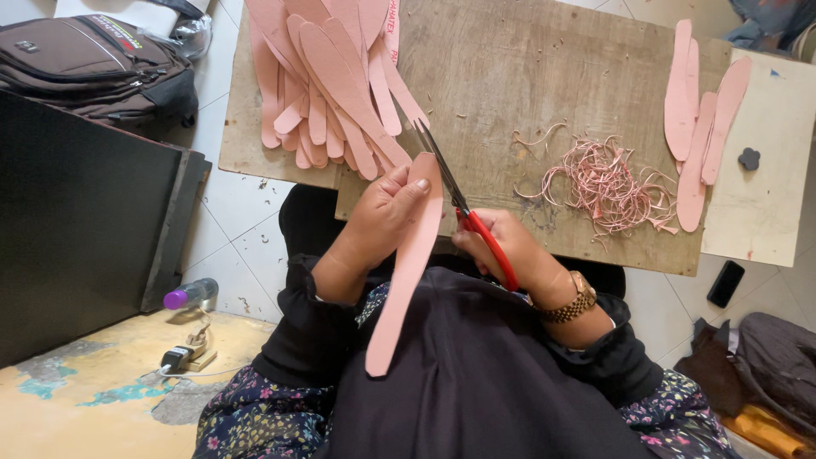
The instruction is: The person sits at a workbench and trims the edges of pink insole blanks one at a time using red-handled scissors, rotating each blank to cut evenly around the outline. Trimmed blanks are placed on a pile on the board, with cut scraps accumulating nearby.
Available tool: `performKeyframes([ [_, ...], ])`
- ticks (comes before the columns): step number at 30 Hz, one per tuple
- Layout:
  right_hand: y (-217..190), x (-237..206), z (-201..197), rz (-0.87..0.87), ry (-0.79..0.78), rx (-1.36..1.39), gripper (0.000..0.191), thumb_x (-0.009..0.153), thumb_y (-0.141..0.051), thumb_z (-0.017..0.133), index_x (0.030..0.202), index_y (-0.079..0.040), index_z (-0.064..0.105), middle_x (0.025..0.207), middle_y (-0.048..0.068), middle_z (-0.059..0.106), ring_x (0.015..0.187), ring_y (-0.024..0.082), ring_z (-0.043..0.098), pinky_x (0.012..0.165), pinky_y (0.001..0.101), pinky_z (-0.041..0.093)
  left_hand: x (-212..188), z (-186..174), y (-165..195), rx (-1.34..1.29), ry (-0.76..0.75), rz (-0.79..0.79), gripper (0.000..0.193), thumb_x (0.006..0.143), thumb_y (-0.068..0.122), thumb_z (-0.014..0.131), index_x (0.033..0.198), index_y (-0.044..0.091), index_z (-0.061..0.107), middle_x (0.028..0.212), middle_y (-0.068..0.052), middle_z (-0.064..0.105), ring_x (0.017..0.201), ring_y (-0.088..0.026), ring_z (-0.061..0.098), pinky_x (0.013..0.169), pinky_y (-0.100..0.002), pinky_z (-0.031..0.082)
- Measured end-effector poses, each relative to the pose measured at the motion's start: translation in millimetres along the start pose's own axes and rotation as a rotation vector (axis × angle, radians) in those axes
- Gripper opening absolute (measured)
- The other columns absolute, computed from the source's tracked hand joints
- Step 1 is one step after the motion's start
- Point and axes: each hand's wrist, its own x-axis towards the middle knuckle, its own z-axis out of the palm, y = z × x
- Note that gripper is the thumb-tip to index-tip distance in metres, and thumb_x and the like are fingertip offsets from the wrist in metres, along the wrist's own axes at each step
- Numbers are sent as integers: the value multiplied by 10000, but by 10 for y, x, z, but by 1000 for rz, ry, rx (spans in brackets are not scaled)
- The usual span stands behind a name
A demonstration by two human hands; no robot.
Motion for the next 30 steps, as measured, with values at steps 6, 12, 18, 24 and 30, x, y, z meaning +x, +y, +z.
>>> performKeyframes([
  [6,-34,-6,5,-34,6,14,157,927,-204,661,874,-71,597,626,-52,530,507,37,502,450,228,413,13,-136,65,174,-101,-16,147,1101,171,537,1048,55,609,905,53,612,789,-2,560,660,-193,478],
  [12,-28,5,7,-41,3,39,164,930,-178,646,836,-60,581,583,-33,519,460,55,481,418,240,381,37,-102,61,226,-84,0,151,1093,176,546,1078,50,626,909,69,597,797,16,531,661,-184,464],
  [18,24,-4,-19,-53,-13,66,215,953,-168,618,780,-74,533,560,-26,505,449,60,470,419,238,373,72,-65,136,168,-108,-88,179,1057,200,540,1105,48,620,903,49,653,791,-11,613,671,-189,509],
  [24,121,-14,-45,-11,34,94,234,956,-168,590,750,-70,538,541,-8,517,426,76,467,404,249,380,80,-11,211,173,-157,-104,212,1079,214,560,1146,25,629,916,46,641,790,-5,578,656,-189,484],
  [30,131,22,-150,-71,131,317,235,989,-232,586,866,-36,626,673,4,617,536,79,565,491,238,457,-4,104,318,385,-215,-142,209,1016,220,627,1092,30,667,884,72,647,771,13,557,641,-183,475],
])
